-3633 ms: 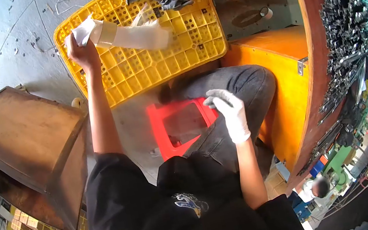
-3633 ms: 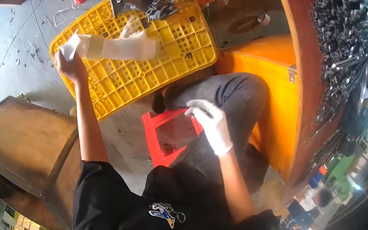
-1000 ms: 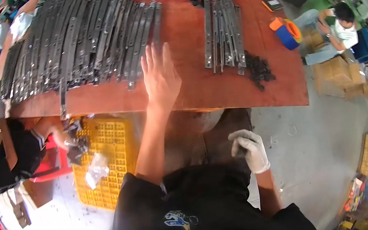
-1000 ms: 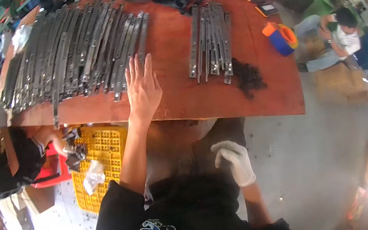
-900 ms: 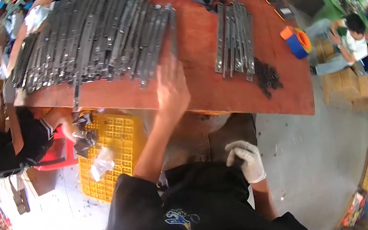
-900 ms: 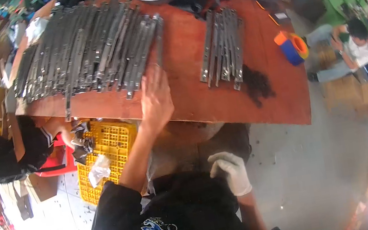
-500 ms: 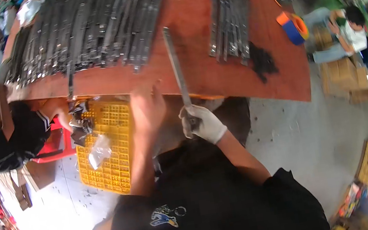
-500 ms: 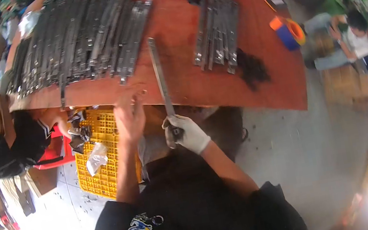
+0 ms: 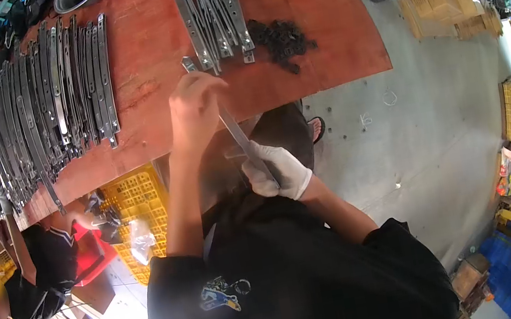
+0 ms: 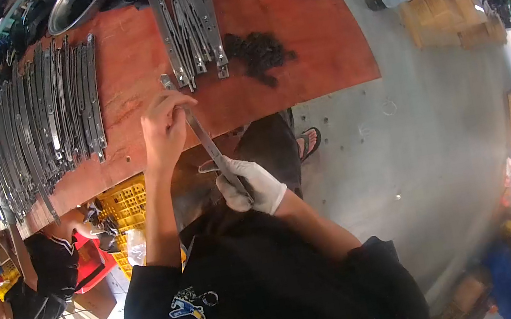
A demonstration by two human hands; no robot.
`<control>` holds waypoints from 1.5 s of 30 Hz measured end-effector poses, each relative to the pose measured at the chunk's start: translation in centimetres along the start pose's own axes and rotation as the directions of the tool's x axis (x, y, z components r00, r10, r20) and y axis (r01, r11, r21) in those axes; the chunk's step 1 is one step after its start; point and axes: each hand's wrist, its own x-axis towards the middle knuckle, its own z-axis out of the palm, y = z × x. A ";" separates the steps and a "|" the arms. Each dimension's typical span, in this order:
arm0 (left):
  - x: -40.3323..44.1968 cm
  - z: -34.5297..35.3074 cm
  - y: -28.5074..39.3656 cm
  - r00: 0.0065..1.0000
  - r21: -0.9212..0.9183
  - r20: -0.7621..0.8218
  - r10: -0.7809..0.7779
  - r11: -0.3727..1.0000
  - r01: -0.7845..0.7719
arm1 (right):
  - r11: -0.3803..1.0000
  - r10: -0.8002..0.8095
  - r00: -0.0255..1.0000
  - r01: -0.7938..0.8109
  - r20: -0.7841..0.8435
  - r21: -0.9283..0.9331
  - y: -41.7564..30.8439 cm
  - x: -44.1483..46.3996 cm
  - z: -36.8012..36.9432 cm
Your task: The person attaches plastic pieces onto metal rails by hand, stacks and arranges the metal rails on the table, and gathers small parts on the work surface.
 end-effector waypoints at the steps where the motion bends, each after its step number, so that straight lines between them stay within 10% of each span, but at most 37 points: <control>1: 0.4 0.0 -0.1 0.999 0.040 -0.032 0.034 0.999 -0.033 | 0.986 -0.002 0.989 -0.022 0.146 0.165 -0.3 0.3 -0.9; 5: 1.0 0.5 2.0 0.961 -0.193 -0.275 -0.033 0.981 -0.021 | 0.980 0.048 0.996 -0.060 -0.070 -0.191 -0.9 -5.0 1.5; 9: 3.6 5.2 3.5 0.983 0.020 0.003 0.181 0.983 -0.181 | 0.922 0.048 0.983 -0.112 -0.176 -0.372 -0.9 -10.2 -1.1; 13: 4.2 9.3 2.7 0.995 0.294 0.095 0.000 0.955 -0.028 | 0.900 -0.261 0.827 0.023 -0.498 -0.435 0.5 -14.5 -2.9; 21: 3.1 12.8 0.3 0.997 0.411 0.069 0.028 0.910 -0.054 | 0.741 -0.538 0.835 0.403 -0.116 -0.538 -3.5 -9.8 0.5; 25: 2.7 11.6 0.1 0.997 0.183 -0.076 -0.003 0.983 0.017 | 0.747 -0.563 0.824 0.475 -0.063 -0.465 -6.1 -5.8 2.7; 27: 2.4 11.2 -0.8 0.995 -0.259 -0.096 0.009 0.965 -0.034 | 0.664 -0.627 0.758 0.640 0.180 -0.386 -7.0 -4.6 4.0; 29: 1.3 7.9 0.9 0.987 -0.464 0.067 -0.148 0.871 0.162 | 0.617 -0.635 0.720 0.691 0.281 -0.377 -8.0 -3.3 7.1; 31: -0.3 5.4 2.2 0.905 -0.785 0.249 -0.344 0.476 0.397 | 0.645 -0.657 0.715 0.697 0.238 -0.313 -8.9 -2.8 8.7; 41: -5.5 -4.8 8.5 0.924 -0.916 0.020 -0.382 0.363 0.170 | 0.369 -0.856 0.345 0.929 0.386 -0.011 -11.1 1.8 17.2; 45: -5.5 -5.6 9.7 0.915 -0.916 -0.070 -0.397 0.389 0.098 | 0.400 -0.821 0.365 0.916 0.439 -0.015 -10.4 2.5 19.4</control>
